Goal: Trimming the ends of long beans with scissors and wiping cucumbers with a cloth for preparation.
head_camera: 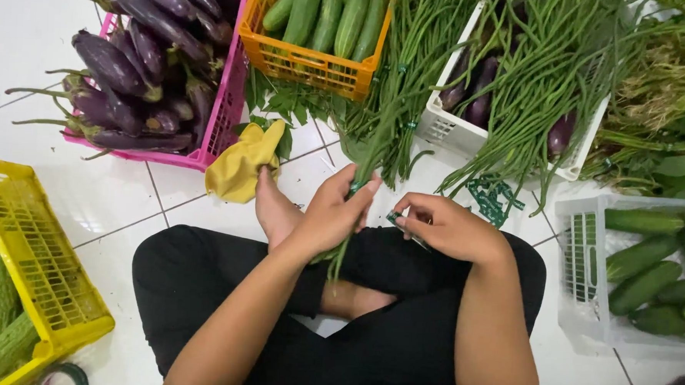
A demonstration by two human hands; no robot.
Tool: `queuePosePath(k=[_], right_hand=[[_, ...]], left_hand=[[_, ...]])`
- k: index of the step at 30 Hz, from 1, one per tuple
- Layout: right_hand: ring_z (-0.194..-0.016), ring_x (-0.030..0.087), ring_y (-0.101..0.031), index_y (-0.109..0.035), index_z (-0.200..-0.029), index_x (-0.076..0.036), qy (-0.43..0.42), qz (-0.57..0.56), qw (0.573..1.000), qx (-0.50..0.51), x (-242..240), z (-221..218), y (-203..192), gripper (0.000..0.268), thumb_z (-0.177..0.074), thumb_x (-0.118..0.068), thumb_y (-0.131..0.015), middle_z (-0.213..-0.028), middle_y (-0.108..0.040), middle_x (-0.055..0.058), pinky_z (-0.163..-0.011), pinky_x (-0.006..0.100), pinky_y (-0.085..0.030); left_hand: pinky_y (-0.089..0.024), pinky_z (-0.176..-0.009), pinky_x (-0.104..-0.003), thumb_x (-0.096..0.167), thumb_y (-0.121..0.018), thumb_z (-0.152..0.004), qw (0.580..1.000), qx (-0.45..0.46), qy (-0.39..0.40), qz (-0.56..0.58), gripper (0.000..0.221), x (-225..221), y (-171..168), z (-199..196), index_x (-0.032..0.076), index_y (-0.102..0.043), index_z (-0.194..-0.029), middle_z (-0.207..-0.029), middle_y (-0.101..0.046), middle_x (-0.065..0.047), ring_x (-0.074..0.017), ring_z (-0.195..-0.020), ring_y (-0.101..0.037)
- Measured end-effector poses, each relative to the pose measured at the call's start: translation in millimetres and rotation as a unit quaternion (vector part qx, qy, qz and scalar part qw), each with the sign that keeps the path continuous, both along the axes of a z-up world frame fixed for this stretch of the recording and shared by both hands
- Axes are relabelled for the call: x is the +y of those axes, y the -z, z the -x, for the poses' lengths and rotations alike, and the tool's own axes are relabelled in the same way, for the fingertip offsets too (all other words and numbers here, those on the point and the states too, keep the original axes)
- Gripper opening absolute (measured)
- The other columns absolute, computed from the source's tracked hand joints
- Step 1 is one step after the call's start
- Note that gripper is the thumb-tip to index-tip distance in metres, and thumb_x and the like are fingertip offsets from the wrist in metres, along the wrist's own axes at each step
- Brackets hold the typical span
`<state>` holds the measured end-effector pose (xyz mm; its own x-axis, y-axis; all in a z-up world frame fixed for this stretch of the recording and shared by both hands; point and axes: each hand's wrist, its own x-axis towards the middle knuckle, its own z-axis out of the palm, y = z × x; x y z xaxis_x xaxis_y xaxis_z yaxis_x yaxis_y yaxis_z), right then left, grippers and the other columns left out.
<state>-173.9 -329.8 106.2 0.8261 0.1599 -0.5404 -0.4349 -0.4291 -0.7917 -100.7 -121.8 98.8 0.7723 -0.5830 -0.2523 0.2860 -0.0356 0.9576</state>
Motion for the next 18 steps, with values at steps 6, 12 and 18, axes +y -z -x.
queuePosePath(k=[6,12,18], right_hand=[[-0.063,0.021,-0.057,-0.071,-0.11,-0.002,0.025,-0.04,0.999,-0.026,-15,-4,30,0.02,-0.099,-0.012,-0.058,-0.074,-0.073,0.014,-0.061,0.034,-0.049],[-0.061,0.01,-0.051,-0.069,-0.11,-0.008,0.009,-0.086,0.994,-0.072,-26,-6,43,0.018,-0.094,-0.012,-0.062,-0.07,-0.064,0.001,-0.055,0.024,-0.04],[-0.058,0.01,-0.047,-0.07,-0.107,-0.008,0.023,-0.033,0.997,-0.058,-29,-11,48,0.016,-0.094,-0.013,-0.063,-0.067,-0.06,0.0,-0.053,0.026,-0.039]], left_hand=[[-0.059,-0.054,-0.033,0.013,-0.048,-0.105,0.983,-0.049,0.051,0.172,0.018,-29,-45,-5,-0.002,-0.054,-0.115,-0.067,-0.059,-0.013,-0.018,-0.058,-0.063],[-0.052,-0.059,-0.029,0.018,-0.045,-0.111,0.964,-0.081,0.033,0.252,0.032,-31,-111,-24,0.003,-0.044,-0.138,-0.085,-0.059,-0.006,-0.0158,-0.065,-0.057],[-0.063,-0.092,-0.035,0.028,-0.052,-0.111,0.92,-0.198,-0.118,0.317,0.023,-48,-137,-73,0.008,-0.047,-0.122,-0.102,-0.059,-0.006,-0.022,-0.097,-0.068]])
